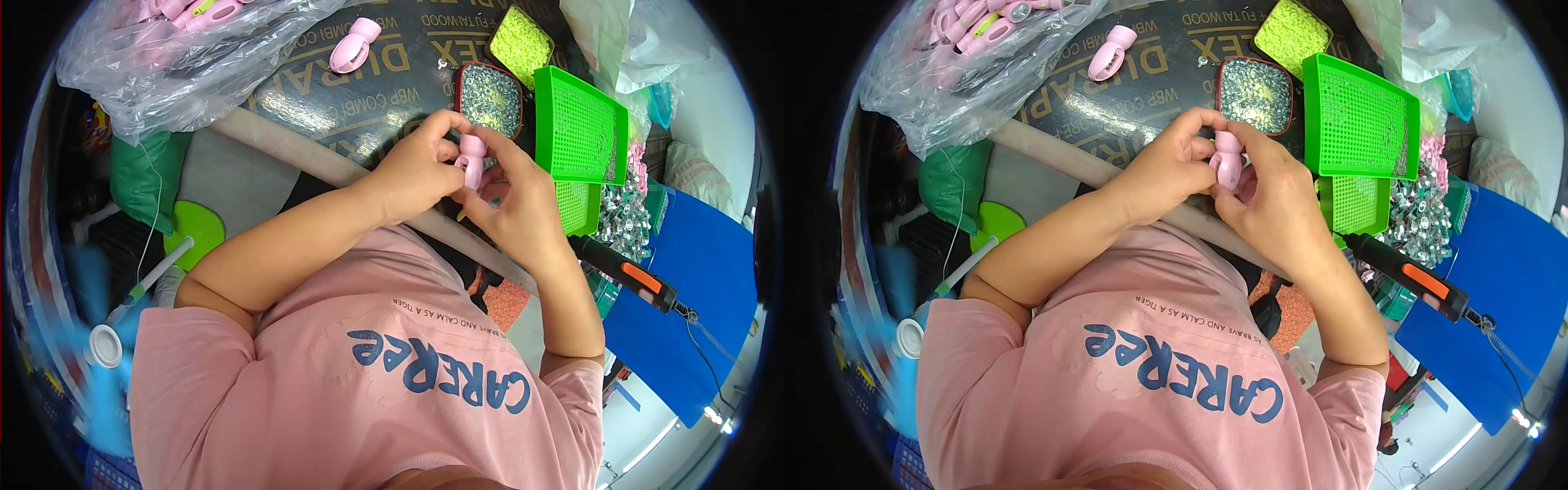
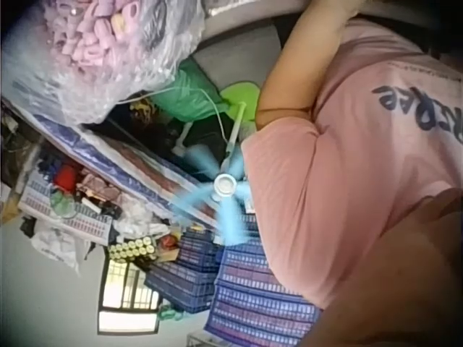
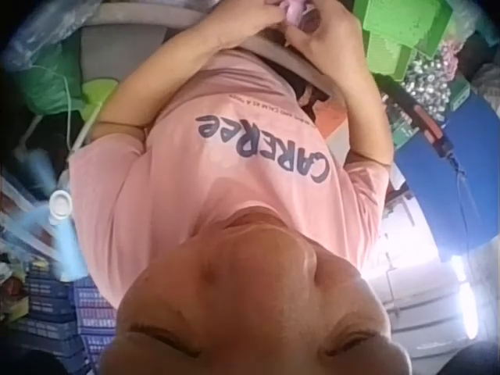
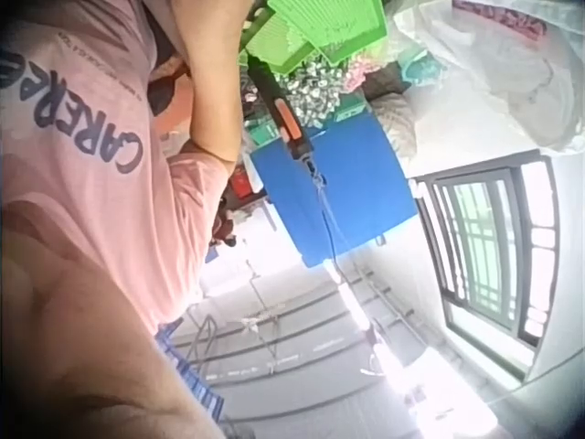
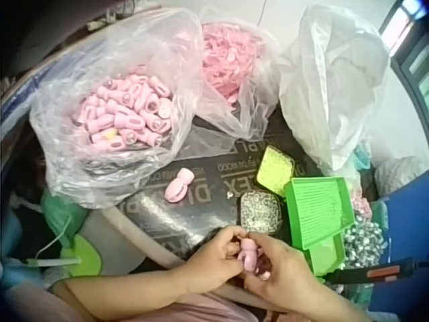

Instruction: Assembling small plastic toy components and applying glue to join parts.

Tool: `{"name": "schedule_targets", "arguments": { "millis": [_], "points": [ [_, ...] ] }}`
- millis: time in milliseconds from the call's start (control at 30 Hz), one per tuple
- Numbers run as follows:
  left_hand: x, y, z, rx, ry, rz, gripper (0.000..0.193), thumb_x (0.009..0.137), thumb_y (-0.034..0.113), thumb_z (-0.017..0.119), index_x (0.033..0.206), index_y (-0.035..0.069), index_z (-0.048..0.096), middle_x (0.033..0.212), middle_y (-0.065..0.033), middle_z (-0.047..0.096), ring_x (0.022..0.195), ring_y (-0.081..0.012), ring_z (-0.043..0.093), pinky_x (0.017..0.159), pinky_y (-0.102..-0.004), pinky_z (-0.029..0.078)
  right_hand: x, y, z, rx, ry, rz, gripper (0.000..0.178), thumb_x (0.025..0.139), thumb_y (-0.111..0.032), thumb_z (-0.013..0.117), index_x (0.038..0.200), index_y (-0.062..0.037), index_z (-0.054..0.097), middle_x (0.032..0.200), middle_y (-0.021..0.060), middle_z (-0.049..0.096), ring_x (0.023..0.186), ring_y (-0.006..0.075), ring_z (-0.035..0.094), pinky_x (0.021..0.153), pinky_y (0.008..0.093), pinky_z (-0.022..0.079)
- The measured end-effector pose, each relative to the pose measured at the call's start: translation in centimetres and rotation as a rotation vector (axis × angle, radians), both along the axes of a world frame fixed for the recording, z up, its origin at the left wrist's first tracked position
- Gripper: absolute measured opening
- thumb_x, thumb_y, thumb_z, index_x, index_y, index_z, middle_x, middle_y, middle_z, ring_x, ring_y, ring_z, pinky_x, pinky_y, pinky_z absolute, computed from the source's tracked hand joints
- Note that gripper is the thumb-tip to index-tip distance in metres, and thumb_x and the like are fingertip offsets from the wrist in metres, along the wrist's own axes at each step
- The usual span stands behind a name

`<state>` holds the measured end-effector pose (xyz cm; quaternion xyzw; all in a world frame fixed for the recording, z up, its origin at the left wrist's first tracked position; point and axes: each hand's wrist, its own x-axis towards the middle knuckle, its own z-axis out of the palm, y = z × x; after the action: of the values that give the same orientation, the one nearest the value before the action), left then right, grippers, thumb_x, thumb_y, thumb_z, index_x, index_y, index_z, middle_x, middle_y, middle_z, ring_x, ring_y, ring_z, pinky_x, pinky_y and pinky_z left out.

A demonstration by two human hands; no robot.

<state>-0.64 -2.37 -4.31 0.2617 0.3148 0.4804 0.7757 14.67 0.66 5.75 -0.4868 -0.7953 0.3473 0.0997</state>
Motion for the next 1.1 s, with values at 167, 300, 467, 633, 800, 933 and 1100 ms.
{"name": "schedule_targets", "arguments": {
  "millis": [167, 300, 467, 633, 800, 933, 1100],
  "points": [
    [-0.8, -0.2, 0.7, -0.074, -0.144, 0.055, 0.055, 0.090, -0.003, 0.064, 0.136, 0.004, 0.036, 0.107, -0.0167, 0.067, 0.093, -0.0239, 0.071, 0.080, -0.0371, 0.061, 2.1, -0.7, 0.4, 0.011, 0.121, 0.038, 0.075, 0.074, 0.002, 0.081, 0.142, -0.0024, 0.051, 0.122, 0.0180, 0.061, 0.085, 0.0250, 0.064, 0.077, 0.0331, 0.057],
    [-1.8, -0.4, 0.5, -0.060, -0.200, -0.027, 0.062, 0.092, -0.005, 0.063, 0.144, 0.012, 0.035, 0.138, -0.0205, 0.056, 0.114, -0.0370, 0.067, 0.092, -0.0422, 0.057, 5.6, -4.4, 0.4, 0.002, 0.075, -0.062, 0.048, 0.080, -0.003, 0.079, 0.126, -0.0017, 0.064, 0.110, 0.0153, 0.067, 0.075, 0.0224, 0.067, 0.066, 0.0322, 0.055],
    [-1.9, 0.0, 1.1, -0.019, -0.145, -0.086, 0.054, 0.096, 0.001, 0.061, 0.142, 0.008, 0.036, 0.137, -0.0224, 0.055, 0.114, -0.0374, 0.067, 0.093, -0.0407, 0.059, 10.1, -7.9, -0.1, -0.014, -0.014, -0.323, 0.024, 0.083, -0.010, 0.080, 0.104, 0.0010, 0.073, 0.081, 0.0140, 0.070, 0.066, 0.0231, 0.068, 0.063, 0.0331, 0.055],
    [-1.0, 0.4, 2.1, -0.026, -0.017, -0.130, 0.042, 0.100, 0.006, 0.060, 0.137, 0.007, 0.041, 0.127, -0.0212, 0.062, 0.104, -0.0328, 0.071, 0.083, -0.0372, 0.062, 14.3, -9.5, 0.6, -0.018, 0.040, -0.514, 0.023, 0.082, -0.011, 0.081, 0.099, 0.0034, 0.073, 0.079, 0.0171, 0.072, 0.068, 0.0233, 0.071, 0.064, 0.0336, 0.055],
    [0.9, 1.1, 4.3, 0.036, 0.004, -0.194, 0.041, 0.100, 0.006, 0.059, 0.138, 0.007, 0.043, 0.127, -0.0208, 0.062, 0.102, -0.0313, 0.071, 0.083, -0.0391, 0.062, 21.5, -8.1, 1.4, 0.173, -0.271, -0.602, 0.019, 0.084, -0.012, 0.076, 0.097, 0.0001, 0.075, 0.089, 0.0186, 0.074, 0.077, 0.0318, 0.072, 0.073, 0.0398, 0.057],
    [2.9, 2.5, 6.7, 0.001, 0.042, -0.268, 0.048, 0.099, 0.004, 0.057, 0.143, 0.006, 0.039, 0.131, -0.0223, 0.060, 0.106, -0.0333, 0.069, 0.087, -0.0420, 0.060, 26.3, -5.5, -0.2, 0.279, -0.148, -0.877, 0.022, 0.087, -0.016, 0.073, 0.104, -0.0027, 0.075, 0.095, 0.0186, 0.075, 0.086, 0.0343, 0.073, 0.079, 0.0401, 0.056],
    [3.7, 2.9, 8.4, 0.034, 0.057, -0.323, 0.058, 0.093, -0.004, 0.057, 0.147, 0.007, 0.038, 0.132, -0.0209, 0.059, 0.110, -0.0348, 0.067, 0.095, -0.0460, 0.058, 28.2, -3.3, -1.0, 0.432, -0.082, -0.894, 0.020, 0.087, -0.014, 0.073, 0.104, -0.0036, 0.075, 0.097, 0.0168, 0.074, 0.090, 0.0326, 0.072, 0.083, 0.0393, 0.055]
  ]
}}
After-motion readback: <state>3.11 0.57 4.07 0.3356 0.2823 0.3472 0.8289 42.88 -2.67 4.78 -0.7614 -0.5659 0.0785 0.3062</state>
